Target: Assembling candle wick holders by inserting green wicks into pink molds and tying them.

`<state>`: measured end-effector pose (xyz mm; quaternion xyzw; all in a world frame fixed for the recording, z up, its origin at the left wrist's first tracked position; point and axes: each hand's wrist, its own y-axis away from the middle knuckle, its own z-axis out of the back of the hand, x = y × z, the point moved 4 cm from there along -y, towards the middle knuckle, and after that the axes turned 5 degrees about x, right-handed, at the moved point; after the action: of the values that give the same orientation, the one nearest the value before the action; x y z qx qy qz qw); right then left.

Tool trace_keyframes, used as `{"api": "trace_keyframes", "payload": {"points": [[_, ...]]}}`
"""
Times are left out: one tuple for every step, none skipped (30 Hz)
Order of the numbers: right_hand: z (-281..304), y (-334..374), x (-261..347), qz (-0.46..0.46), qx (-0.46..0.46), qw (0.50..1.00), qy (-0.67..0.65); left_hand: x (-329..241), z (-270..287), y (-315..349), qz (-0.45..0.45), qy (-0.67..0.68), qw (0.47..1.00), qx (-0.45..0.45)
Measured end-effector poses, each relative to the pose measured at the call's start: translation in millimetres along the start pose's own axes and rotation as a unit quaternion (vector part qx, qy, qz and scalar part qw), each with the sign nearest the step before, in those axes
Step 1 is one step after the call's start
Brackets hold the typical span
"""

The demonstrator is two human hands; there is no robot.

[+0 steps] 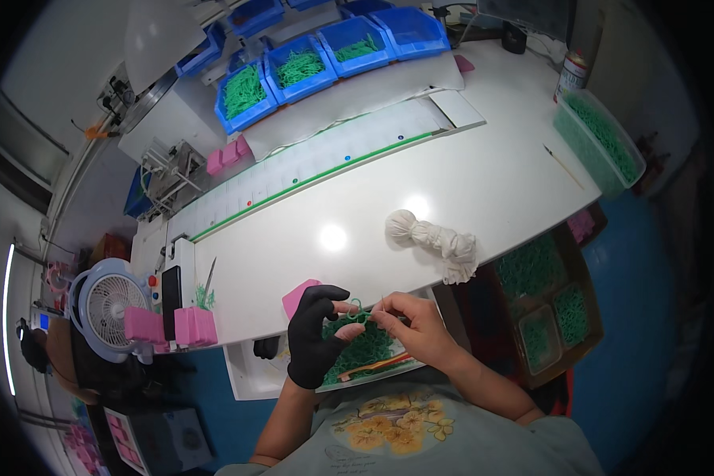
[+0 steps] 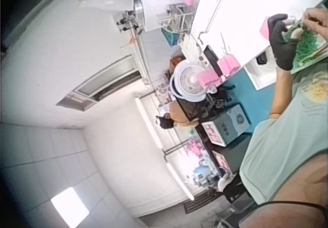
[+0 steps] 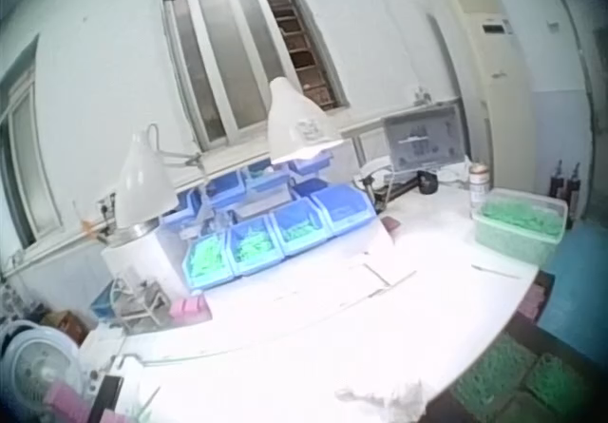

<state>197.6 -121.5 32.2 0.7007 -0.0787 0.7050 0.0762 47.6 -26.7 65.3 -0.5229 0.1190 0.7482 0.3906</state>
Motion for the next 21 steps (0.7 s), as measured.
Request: {"api": "trace_keyframes", "payload": {"points": [[0,0,-1,-0.001,0.002,1.000,-0.004,2,0,0,0.010,0.010,1.000,-0.001],[0,0,-2,-0.007,0.005,1.000,-0.006,3,0,1,0.008,0.016,1.000,-0.001],[0,-1,-2,-0.003,0.005,1.000,-0.008,5,0,1,0.003,0.023,1.000,0.005],[0,-1,-2,0.003,0.008,1.000,-0.015,6,0,1,-0.007,0.029,1.000,0.008],[-1,-1,-3,0.002,0.013,1.000,-0.025,9,0,0,-0.003,0.029,0.999,0.011],[-1,-2,-3,0.009,0.011,1.000,-0.022,11,2,-1,-0.018,0.068,0.997,-0.010],[-3,-2,-5,-0.006,0.029,0.998,-0.047,12,4,-1,-0.033,0.107,0.993,-0.032],[-6,-3,-7,-0.037,0.046,0.996,-0.072,13,4,-1,-0.033,0.107,0.993,-0.034],[-8,-4,-5,-0.021,0.050,0.996,-0.070,14,6,-2,-0.027,0.107,0.993,-0.048],[-11,-4,-5,-0.033,0.061,0.993,-0.100,13,8,-3,-0.029,0.105,0.992,-0.059],[-15,-5,-5,-0.052,0.072,0.988,-0.129,13,10,-3,-0.022,0.106,0.992,-0.067],[-17,-7,-3,-0.046,0.076,0.988,-0.129,10,11,-4,-0.018,0.063,0.996,-0.059],[-21,-7,-3,-0.066,0.089,0.977,-0.181,8,12,-5,-0.015,0.018,0.998,-0.052],[-25,-8,-2,-0.089,0.101,0.962,-0.236,5,13,-6,-0.015,0.018,0.998,-0.056],[-27,-10,0,-0.087,0.103,0.963,-0.232,3,14,-6,-0.013,0.006,0.998,-0.057],[-30,-11,1,-0.104,0.108,0.954,-0.259,2,15,-6,-0.010,-0.007,0.998,-0.059],[-33,-12,0,-0.126,0.109,0.944,-0.286,1,16,-7,-0.011,-0.004,0.998,-0.060],[-34,-13,2,-0.122,0.112,0.944,-0.285,0,17,-7,-0.020,-0.015,0.997,-0.070],[-35,-14,1,-0.135,0.105,0.940,-0.296,0,19,-6,-0.025,-0.029,0.996,-0.079],[-37,-14,0,-0.151,0.098,0.934,-0.308,2,20,-6,-0.026,-0.023,0.996,-0.080],[-38,-15,1,-0.151,0.098,0.935,-0.307,3,22,-5,-0.029,-0.020,0.996,-0.081]]}}
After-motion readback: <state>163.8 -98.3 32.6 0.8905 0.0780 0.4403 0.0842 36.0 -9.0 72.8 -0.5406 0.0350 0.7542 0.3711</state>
